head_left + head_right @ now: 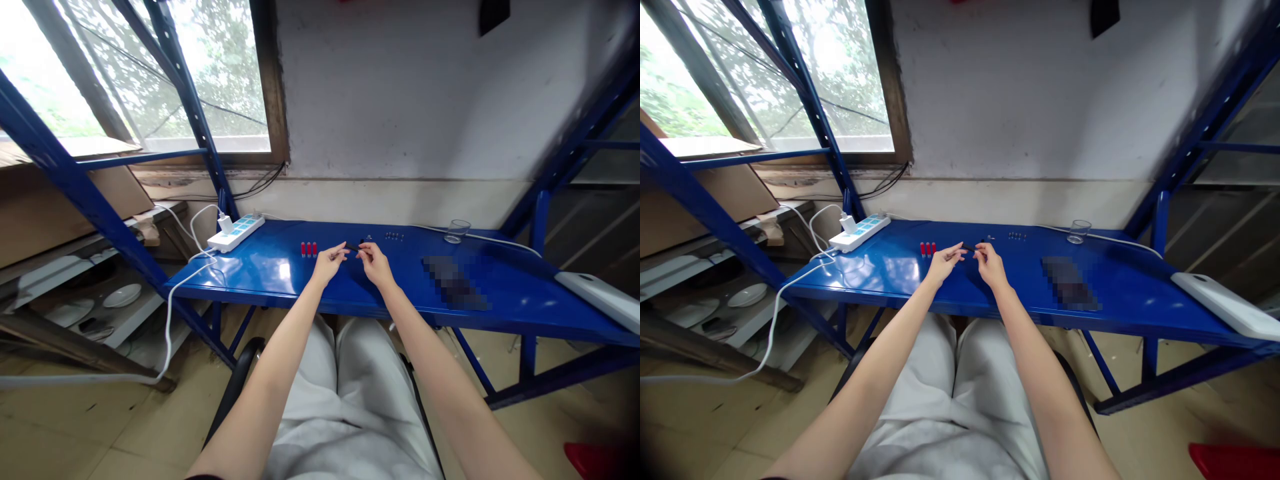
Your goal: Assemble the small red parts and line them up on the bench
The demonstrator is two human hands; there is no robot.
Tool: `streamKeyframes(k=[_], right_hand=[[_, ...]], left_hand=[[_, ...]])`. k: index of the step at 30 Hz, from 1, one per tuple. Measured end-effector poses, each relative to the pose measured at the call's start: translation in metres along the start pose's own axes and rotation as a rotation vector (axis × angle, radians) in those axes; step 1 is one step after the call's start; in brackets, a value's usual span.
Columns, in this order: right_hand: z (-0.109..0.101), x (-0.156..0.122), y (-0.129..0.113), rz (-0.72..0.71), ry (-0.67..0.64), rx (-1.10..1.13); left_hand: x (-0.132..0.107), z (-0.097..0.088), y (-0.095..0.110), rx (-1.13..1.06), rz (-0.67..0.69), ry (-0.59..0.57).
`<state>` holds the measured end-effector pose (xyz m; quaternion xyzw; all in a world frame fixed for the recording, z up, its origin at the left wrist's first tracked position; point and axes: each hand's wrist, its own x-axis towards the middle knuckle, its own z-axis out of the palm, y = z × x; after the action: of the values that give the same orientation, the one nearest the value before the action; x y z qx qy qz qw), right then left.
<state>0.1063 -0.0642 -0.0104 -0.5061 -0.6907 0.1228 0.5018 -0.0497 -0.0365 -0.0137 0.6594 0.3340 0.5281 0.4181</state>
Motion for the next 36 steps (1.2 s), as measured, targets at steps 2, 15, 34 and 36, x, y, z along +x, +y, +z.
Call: streamKeyframes(k=[2, 15, 34, 36], right_hand=[[0.0008, -0.0005, -0.0007, 0.002, -0.035, -0.016], [0.0059, 0.0013, 0.0078, -0.057, -0.018, -0.105], [0.0039, 0.0009, 0.0057, -0.070, -0.001, -0.153], [0.0038, 0.0008, 0.0066, -0.065, -0.004, -0.163]], left_hand=[[0.0001, -0.0009, 0.0002, 0.015, 0.036, -0.002], [-0.0039, 0.0041, 0.0025, 0.318, 0.214, 0.031], [-0.0047, 0.0049, 0.0018, 0.328, 0.174, -0.018], [-0.0051, 0.0047, 0.0020, 0.330, 0.191, -0.021]])
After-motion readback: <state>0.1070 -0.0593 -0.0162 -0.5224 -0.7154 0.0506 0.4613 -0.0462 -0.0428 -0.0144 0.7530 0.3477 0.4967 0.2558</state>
